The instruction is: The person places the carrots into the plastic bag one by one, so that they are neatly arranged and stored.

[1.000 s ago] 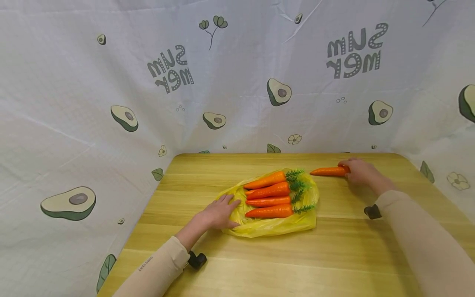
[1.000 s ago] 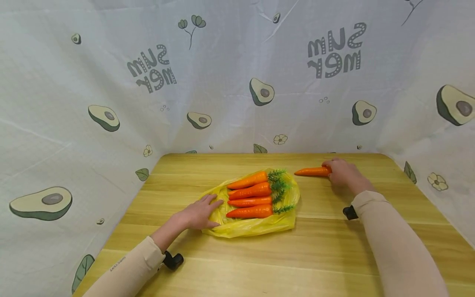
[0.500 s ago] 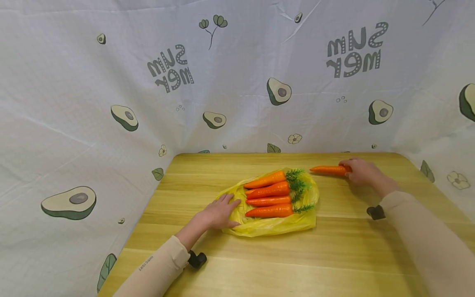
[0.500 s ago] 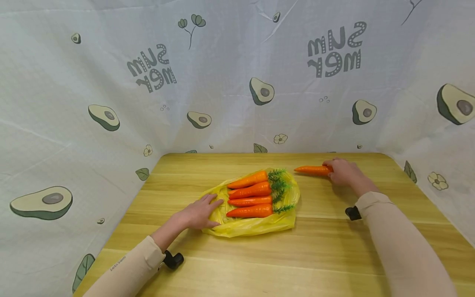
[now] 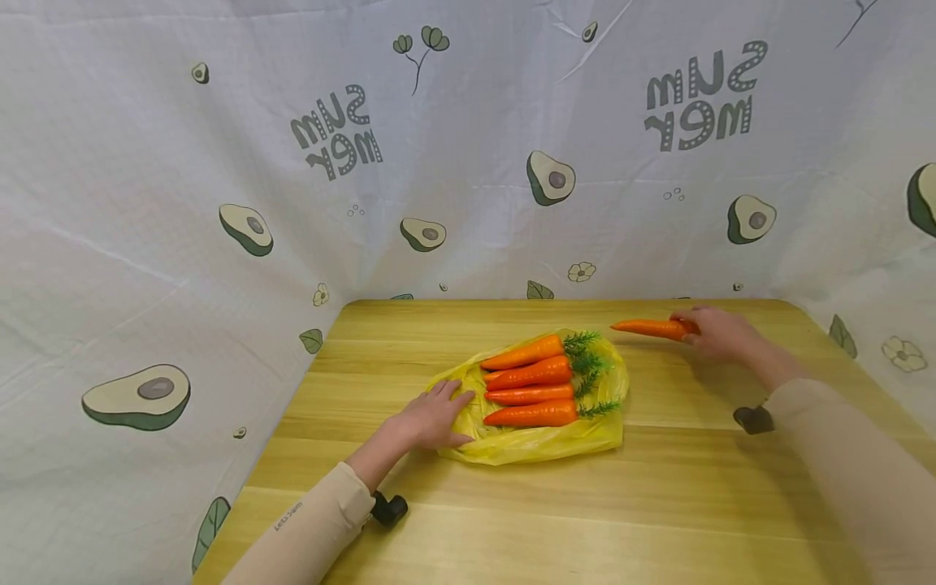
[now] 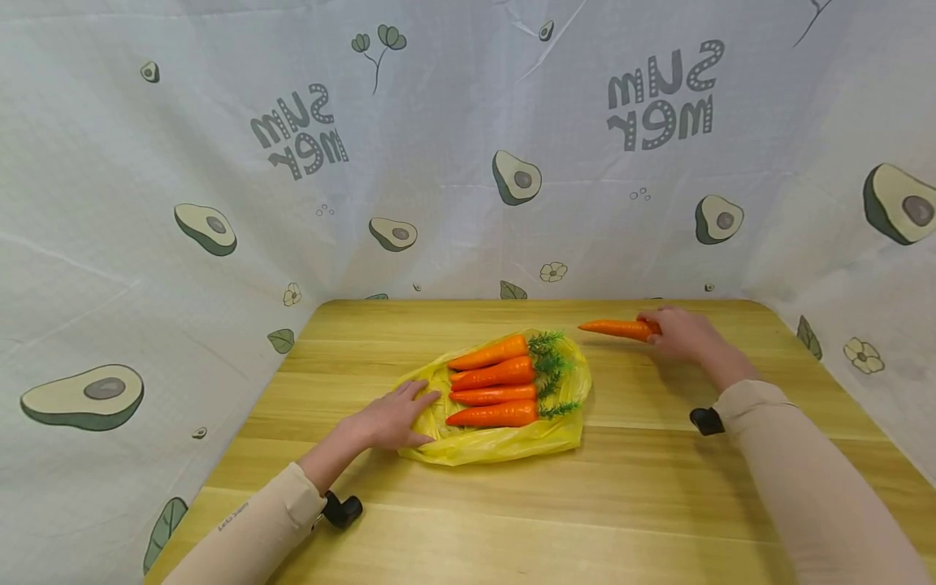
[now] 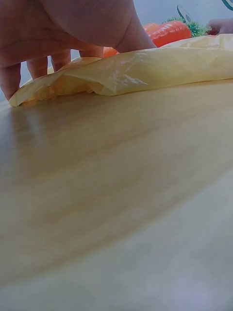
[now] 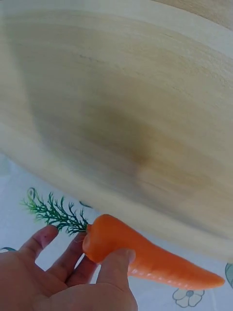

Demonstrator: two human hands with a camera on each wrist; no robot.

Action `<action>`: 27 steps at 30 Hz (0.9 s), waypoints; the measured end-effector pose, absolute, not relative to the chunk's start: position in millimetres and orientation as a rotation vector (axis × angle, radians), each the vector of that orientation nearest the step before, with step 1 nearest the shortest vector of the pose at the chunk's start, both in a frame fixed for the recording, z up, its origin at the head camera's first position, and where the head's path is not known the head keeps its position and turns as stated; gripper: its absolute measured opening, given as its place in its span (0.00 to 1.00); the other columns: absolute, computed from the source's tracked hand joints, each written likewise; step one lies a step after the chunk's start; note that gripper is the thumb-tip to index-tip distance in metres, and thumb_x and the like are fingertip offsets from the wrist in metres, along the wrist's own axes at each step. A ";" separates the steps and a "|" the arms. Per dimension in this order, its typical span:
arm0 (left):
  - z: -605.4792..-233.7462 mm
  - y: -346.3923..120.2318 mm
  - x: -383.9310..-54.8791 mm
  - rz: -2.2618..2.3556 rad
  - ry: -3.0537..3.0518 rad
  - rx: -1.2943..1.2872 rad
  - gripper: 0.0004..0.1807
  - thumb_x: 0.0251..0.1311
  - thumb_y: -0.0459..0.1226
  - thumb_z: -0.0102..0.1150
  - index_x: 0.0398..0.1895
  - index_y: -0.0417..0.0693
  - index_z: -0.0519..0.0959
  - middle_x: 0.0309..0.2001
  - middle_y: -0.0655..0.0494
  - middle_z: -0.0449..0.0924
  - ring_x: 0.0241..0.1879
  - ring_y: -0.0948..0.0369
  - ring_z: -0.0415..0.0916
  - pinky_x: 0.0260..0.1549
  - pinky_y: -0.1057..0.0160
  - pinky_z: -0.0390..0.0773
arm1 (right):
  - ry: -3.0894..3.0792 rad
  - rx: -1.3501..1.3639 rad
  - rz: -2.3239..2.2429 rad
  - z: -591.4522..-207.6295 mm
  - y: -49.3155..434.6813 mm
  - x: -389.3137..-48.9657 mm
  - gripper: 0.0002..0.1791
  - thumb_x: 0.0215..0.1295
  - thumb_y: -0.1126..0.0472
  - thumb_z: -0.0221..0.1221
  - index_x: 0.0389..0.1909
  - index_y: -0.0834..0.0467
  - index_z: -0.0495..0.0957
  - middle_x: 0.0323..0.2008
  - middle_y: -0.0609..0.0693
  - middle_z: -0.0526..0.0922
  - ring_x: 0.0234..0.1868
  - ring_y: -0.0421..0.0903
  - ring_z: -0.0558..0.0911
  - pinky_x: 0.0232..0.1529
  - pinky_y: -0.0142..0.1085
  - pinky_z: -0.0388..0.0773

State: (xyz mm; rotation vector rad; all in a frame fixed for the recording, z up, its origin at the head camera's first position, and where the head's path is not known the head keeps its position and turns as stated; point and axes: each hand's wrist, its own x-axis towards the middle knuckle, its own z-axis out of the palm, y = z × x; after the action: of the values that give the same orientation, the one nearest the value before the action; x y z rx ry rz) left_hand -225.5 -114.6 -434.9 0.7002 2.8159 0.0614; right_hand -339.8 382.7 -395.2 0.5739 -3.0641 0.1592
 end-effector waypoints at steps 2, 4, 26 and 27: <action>-434.5 -114.5 -225.1 0.062 2.816 0.701 0.44 0.64 0.59 0.60 0.79 0.55 0.59 0.79 0.46 0.52 0.78 0.46 0.52 0.69 0.40 0.64 | -3.054 0.577 0.160 -392.0 381.6 -337.1 0.23 0.65 0.66 0.62 0.59 0.69 0.75 0.50 0.72 0.78 0.41 0.63 0.79 0.44 0.66 0.76; -433.8 -114.5 -224.7 0.062 2.814 0.699 0.44 0.64 0.59 0.61 0.79 0.55 0.59 0.79 0.46 0.52 0.78 0.46 0.52 0.69 0.40 0.64 | -3.039 0.587 0.159 -388.8 379.8 -334.5 0.23 0.65 0.65 0.62 0.60 0.69 0.75 0.52 0.73 0.77 0.43 0.66 0.80 0.45 0.67 0.76; -434.6 -114.1 -224.4 0.080 2.808 0.692 0.43 0.65 0.59 0.60 0.79 0.56 0.59 0.79 0.46 0.51 0.78 0.46 0.51 0.70 0.40 0.63 | -2.910 0.707 0.096 -361.7 357.5 -308.5 0.24 0.66 0.62 0.63 0.62 0.67 0.75 0.55 0.73 0.78 0.48 0.69 0.80 0.49 0.66 0.76; -434.6 -114.0 -224.6 0.079 2.807 0.693 0.43 0.65 0.59 0.60 0.79 0.56 0.59 0.79 0.46 0.51 0.78 0.46 0.51 0.70 0.40 0.63 | -2.906 0.707 0.092 -360.7 356.5 -307.2 0.24 0.66 0.62 0.63 0.62 0.67 0.75 0.54 0.72 0.78 0.47 0.68 0.81 0.48 0.66 0.76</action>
State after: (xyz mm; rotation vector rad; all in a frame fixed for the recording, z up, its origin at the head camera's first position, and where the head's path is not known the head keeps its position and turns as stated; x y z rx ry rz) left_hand -224.6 -114.0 -434.6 0.6934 2.8071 0.0791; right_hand -307.2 356.5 -360.7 0.7066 -2.9055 0.0917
